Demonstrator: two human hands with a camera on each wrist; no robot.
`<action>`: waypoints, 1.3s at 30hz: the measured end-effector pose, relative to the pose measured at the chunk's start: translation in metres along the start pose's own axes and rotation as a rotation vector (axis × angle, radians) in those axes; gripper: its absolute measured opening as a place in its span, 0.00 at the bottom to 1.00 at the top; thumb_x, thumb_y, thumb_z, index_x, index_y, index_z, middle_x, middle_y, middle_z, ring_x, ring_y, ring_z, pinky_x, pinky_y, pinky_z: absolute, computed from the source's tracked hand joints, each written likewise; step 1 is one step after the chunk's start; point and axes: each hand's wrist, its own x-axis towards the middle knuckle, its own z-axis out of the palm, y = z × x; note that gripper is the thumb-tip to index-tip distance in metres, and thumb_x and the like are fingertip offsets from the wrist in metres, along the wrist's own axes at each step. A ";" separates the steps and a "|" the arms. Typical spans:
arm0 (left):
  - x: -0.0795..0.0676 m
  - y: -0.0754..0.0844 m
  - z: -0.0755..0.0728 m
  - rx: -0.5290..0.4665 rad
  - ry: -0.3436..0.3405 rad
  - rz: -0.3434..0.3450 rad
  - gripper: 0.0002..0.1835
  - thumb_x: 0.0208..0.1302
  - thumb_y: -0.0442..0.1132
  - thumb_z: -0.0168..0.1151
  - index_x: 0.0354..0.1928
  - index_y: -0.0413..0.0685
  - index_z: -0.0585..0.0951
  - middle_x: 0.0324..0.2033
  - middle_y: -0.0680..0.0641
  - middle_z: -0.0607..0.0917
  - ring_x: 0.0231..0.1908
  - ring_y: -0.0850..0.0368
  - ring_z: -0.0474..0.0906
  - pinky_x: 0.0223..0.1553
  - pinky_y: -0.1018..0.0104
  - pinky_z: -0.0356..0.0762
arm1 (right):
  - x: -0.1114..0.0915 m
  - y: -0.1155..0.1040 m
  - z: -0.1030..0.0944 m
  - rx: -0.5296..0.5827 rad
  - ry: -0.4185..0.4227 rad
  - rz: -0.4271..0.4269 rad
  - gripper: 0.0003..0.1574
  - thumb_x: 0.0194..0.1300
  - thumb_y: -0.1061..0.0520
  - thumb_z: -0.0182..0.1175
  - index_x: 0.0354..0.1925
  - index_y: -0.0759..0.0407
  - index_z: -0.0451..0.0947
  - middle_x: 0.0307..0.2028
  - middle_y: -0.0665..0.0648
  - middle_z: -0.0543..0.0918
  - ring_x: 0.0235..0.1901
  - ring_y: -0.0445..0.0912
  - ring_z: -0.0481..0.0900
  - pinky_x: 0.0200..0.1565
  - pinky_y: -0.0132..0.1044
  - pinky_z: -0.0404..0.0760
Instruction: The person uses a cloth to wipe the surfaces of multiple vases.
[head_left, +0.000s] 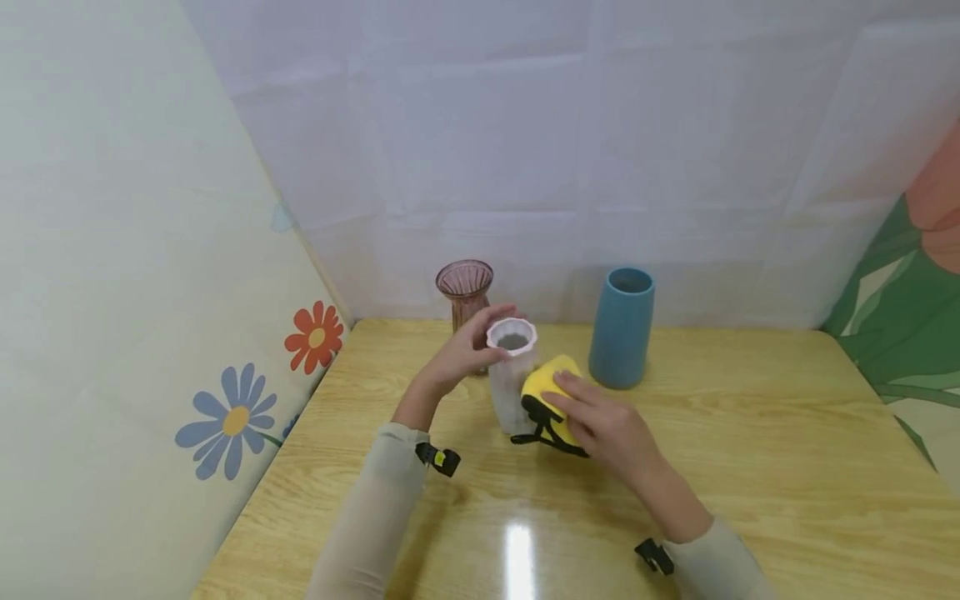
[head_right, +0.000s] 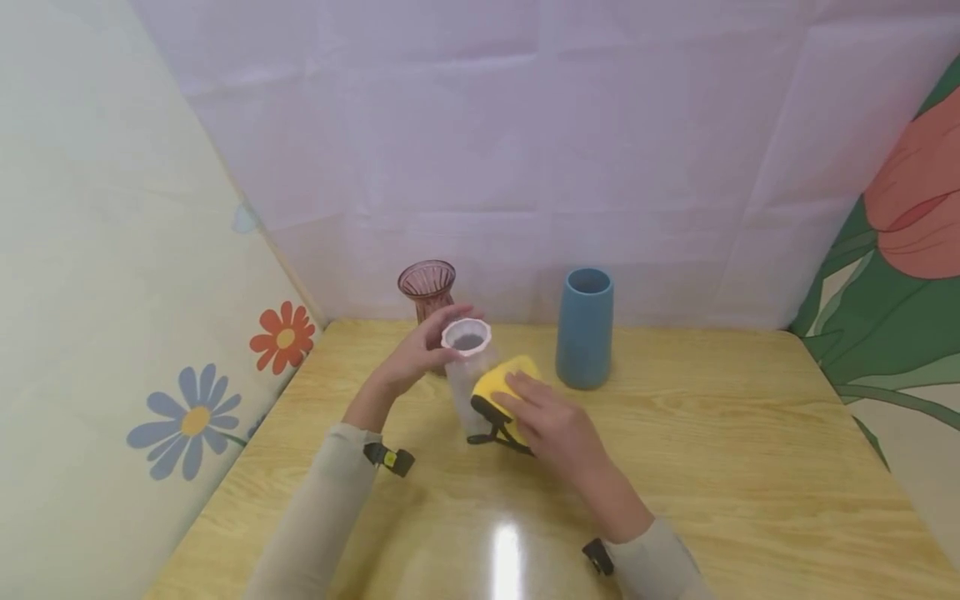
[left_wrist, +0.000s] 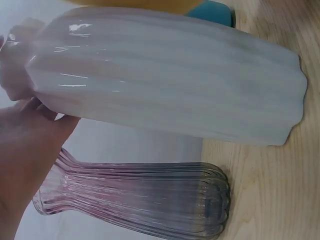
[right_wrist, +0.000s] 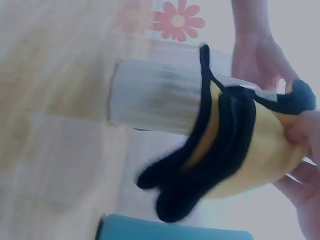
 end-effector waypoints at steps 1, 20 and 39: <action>-0.001 0.000 0.000 -0.012 -0.003 0.005 0.43 0.63 0.34 0.65 0.77 0.41 0.56 0.73 0.35 0.65 0.61 0.47 0.73 0.56 0.66 0.77 | 0.003 0.000 -0.002 -0.012 0.015 -0.006 0.31 0.50 0.70 0.71 0.55 0.56 0.85 0.58 0.62 0.84 0.56 0.56 0.83 0.49 0.46 0.84; -0.003 -0.001 0.012 0.120 0.156 -0.079 0.38 0.63 0.35 0.70 0.72 0.40 0.65 0.59 0.38 0.76 0.55 0.48 0.77 0.51 0.62 0.79 | 0.019 0.006 0.031 0.009 0.037 -0.076 0.35 0.52 0.72 0.69 0.60 0.59 0.81 0.60 0.64 0.81 0.62 0.62 0.77 0.55 0.49 0.82; 0.000 -0.003 0.010 0.165 0.149 -0.064 0.35 0.62 0.33 0.69 0.70 0.40 0.67 0.57 0.38 0.78 0.53 0.48 0.77 0.53 0.60 0.78 | 0.006 -0.002 0.036 -0.041 0.008 -0.040 0.36 0.49 0.72 0.73 0.58 0.56 0.83 0.59 0.63 0.82 0.60 0.61 0.80 0.48 0.45 0.85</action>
